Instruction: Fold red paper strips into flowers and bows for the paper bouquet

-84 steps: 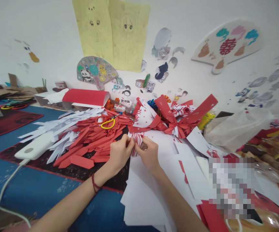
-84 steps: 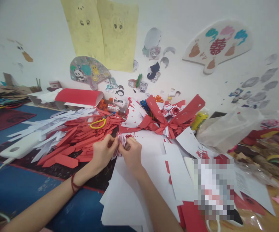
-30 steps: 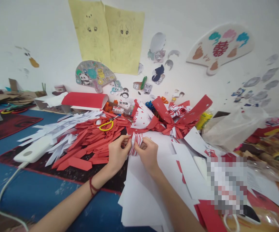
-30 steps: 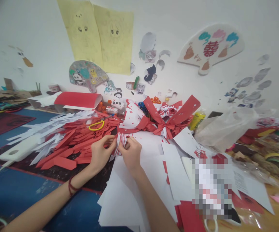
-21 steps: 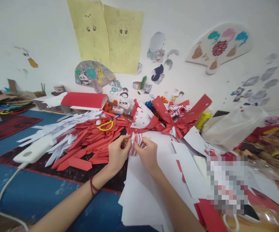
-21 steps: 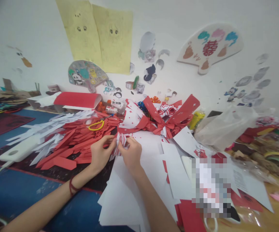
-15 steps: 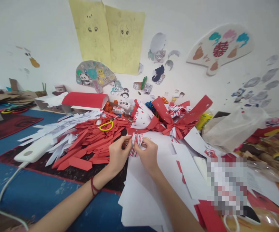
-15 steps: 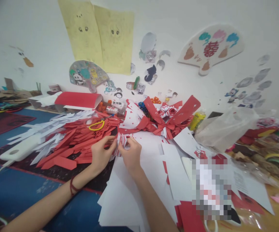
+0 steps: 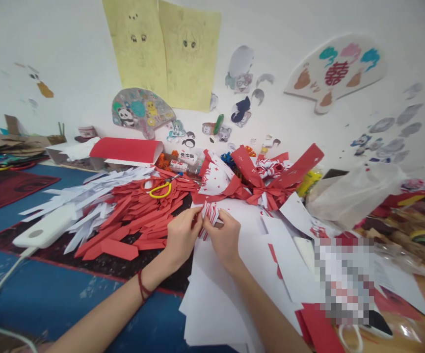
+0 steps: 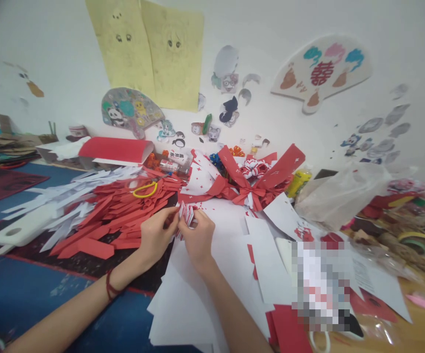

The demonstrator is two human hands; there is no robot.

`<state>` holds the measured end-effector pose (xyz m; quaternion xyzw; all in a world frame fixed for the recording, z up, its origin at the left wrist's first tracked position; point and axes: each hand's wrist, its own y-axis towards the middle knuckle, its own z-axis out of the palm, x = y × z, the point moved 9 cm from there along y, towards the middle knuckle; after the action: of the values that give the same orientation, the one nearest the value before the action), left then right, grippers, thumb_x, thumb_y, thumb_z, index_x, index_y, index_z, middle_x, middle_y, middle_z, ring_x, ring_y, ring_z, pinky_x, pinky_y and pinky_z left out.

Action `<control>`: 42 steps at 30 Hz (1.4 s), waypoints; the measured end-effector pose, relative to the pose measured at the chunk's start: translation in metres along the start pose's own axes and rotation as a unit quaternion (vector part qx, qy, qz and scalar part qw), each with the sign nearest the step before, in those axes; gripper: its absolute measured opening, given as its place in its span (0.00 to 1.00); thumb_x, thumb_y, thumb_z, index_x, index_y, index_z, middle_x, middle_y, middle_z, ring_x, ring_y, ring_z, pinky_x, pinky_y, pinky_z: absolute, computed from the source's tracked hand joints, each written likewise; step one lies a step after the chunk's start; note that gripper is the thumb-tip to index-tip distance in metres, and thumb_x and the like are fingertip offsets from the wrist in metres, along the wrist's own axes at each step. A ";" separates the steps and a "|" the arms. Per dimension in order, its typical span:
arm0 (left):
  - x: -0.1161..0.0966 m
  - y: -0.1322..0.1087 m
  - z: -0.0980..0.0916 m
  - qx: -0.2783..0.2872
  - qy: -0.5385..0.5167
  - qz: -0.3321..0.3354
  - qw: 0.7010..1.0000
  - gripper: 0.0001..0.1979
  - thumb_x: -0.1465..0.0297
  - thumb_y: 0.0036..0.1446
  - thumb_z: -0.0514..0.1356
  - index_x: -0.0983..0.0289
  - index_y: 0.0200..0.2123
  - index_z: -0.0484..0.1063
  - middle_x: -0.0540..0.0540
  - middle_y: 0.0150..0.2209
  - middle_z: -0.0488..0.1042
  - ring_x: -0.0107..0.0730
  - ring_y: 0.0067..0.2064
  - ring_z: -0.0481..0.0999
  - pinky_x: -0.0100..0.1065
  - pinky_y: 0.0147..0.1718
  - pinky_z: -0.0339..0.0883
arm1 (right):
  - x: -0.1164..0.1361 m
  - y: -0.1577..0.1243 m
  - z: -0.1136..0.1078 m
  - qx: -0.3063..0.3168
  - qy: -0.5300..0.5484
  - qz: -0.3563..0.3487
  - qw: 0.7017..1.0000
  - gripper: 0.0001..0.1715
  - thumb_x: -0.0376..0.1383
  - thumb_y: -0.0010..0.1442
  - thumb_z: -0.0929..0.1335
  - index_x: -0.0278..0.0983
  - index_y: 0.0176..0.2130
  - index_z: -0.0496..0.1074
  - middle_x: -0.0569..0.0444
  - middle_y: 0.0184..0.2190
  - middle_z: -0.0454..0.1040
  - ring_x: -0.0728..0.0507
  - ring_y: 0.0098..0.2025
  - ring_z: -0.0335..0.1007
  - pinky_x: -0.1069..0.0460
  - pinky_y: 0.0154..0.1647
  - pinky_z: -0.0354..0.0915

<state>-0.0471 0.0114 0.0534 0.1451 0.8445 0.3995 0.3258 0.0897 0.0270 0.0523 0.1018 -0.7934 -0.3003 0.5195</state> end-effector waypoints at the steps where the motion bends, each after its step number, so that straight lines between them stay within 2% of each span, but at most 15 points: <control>1: -0.001 -0.001 0.002 0.005 0.000 0.011 1.000 0.11 0.70 0.63 0.54 0.63 0.46 0.72 0.56 0.38 0.78 0.33 0.38 0.78 0.31 0.41 0.69 | -0.001 0.000 0.000 -0.001 0.002 0.002 1.000 0.10 0.32 0.53 0.67 0.36 0.23 0.63 0.60 0.21 0.62 0.51 0.24 0.59 0.57 0.24 0.58; 10: -0.012 -0.003 0.007 0.043 -0.035 0.054 0.997 0.17 0.76 0.63 0.51 0.61 0.53 0.69 0.57 0.48 0.76 0.33 0.49 0.76 0.33 0.51 0.68 | -0.003 0.001 -0.008 -0.036 -0.003 0.010 0.999 0.12 0.33 0.53 0.67 0.36 0.22 0.62 0.61 0.21 0.60 0.51 0.24 0.56 0.58 0.23 0.58; 14: -0.013 -0.002 0.001 0.022 -0.101 0.040 0.994 0.11 0.73 0.61 0.56 0.63 0.44 0.75 0.58 0.47 0.78 0.35 0.49 0.77 0.35 0.51 0.69 | -0.005 0.002 -0.010 -0.035 0.019 0.018 0.999 0.11 0.32 0.53 0.67 0.36 0.22 0.62 0.61 0.21 0.60 0.52 0.23 0.56 0.58 0.23 0.59; 16: -0.007 0.001 0.000 0.026 -0.159 -0.003 0.987 0.09 0.71 0.60 0.58 0.63 0.40 0.77 0.59 0.45 0.79 0.36 0.47 0.78 0.36 0.50 0.70 | -0.005 0.003 -0.010 -0.030 0.033 0.020 0.999 0.10 0.32 0.54 0.67 0.36 0.23 0.63 0.61 0.21 0.61 0.52 0.24 0.58 0.58 0.23 0.61; 18: 0.006 0.003 0.005 0.046 -0.225 -0.082 0.970 0.08 0.68 0.59 0.60 0.63 0.39 0.77 0.58 0.41 0.80 0.36 0.43 0.79 0.36 0.46 0.73 | -0.006 0.004 -0.009 -0.018 0.038 0.021 0.999 0.10 0.33 0.54 0.67 0.36 0.23 0.64 0.60 0.21 0.62 0.51 0.25 0.60 0.58 0.24 0.61; 22: 0.033 0.000 0.018 0.059 -0.351 -0.232 0.905 0.10 0.65 0.51 0.66 0.66 0.32 0.75 0.55 0.31 0.79 0.33 0.33 0.79 0.32 0.35 0.74 | -0.009 0.008 -0.003 0.026 0.033 0.018 0.999 0.10 0.35 0.54 0.67 0.35 0.23 0.66 0.60 0.21 0.62 0.50 0.25 0.60 0.58 0.23 0.60; 24: 0.040 -0.001 0.023 0.055 -0.398 -0.267 0.876 0.13 0.65 0.46 0.69 0.66 0.31 0.72 0.53 0.29 0.77 0.30 0.31 0.78 0.29 0.33 0.72 | -0.009 0.009 0.000 0.045 0.039 0.009 0.998 0.11 0.36 0.54 0.68 0.35 0.23 0.66 0.60 0.21 0.62 0.51 0.25 0.59 0.58 0.23 0.60; 26: 0.044 -0.002 0.029 0.069 -0.432 -0.288 0.852 0.17 0.65 0.43 0.70 0.66 0.35 0.72 0.51 0.28 0.77 0.29 0.30 0.77 0.29 0.33 0.72 | -0.011 0.010 0.003 0.066 0.056 0.007 0.996 0.11 0.37 0.54 0.68 0.35 0.23 0.67 0.59 0.21 0.63 0.50 0.25 0.61 0.58 0.24 0.61; 30: 0.039 -0.003 0.041 0.155 -0.461 -0.295 0.822 0.17 0.62 0.45 0.69 0.67 0.35 0.74 0.56 0.32 0.78 0.31 0.34 0.78 0.31 0.37 0.72 | -0.020 0.011 0.011 0.125 0.118 0.036 0.984 0.08 0.37 0.53 0.69 0.33 0.30 0.74 0.55 0.26 0.72 0.47 0.29 0.68 0.56 0.28 0.66; 34: 0.041 -0.002 0.040 0.173 -0.448 -0.296 0.826 0.16 0.61 0.45 0.69 0.67 0.33 0.75 0.57 0.32 0.79 0.32 0.33 0.78 0.31 0.35 0.72 | -0.025 0.011 0.019 0.169 0.174 0.059 0.968 0.12 0.39 0.54 0.70 0.33 0.35 0.77 0.51 0.32 0.77 0.44 0.33 0.73 0.52 0.34 0.70; 39: 0.044 0.002 0.032 0.140 -0.400 -0.267 0.865 0.17 0.59 0.45 0.68 0.67 0.32 0.76 0.55 0.28 0.78 0.31 0.29 0.76 0.31 0.31 0.72 | -0.024 0.012 0.021 0.172 0.202 0.062 0.962 0.15 0.42 0.53 0.71 0.34 0.36 0.78 0.51 0.33 0.78 0.41 0.37 0.75 0.49 0.40 0.71; 42: 0.046 0.003 0.031 0.139 -0.383 -0.263 0.875 0.18 0.58 0.46 0.68 0.67 0.31 0.75 0.54 0.28 0.77 0.30 0.29 0.75 0.29 0.29 0.70 | -0.026 0.013 0.021 0.172 0.207 0.072 0.960 0.17 0.45 0.53 0.71 0.34 0.35 0.78 0.52 0.31 0.78 0.42 0.34 0.75 0.49 0.37 0.71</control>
<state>-0.0605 0.0544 0.0216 0.1031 0.7077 0.0908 0.6930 0.0844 0.0575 0.0336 0.1925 -0.7132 -0.0931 0.6675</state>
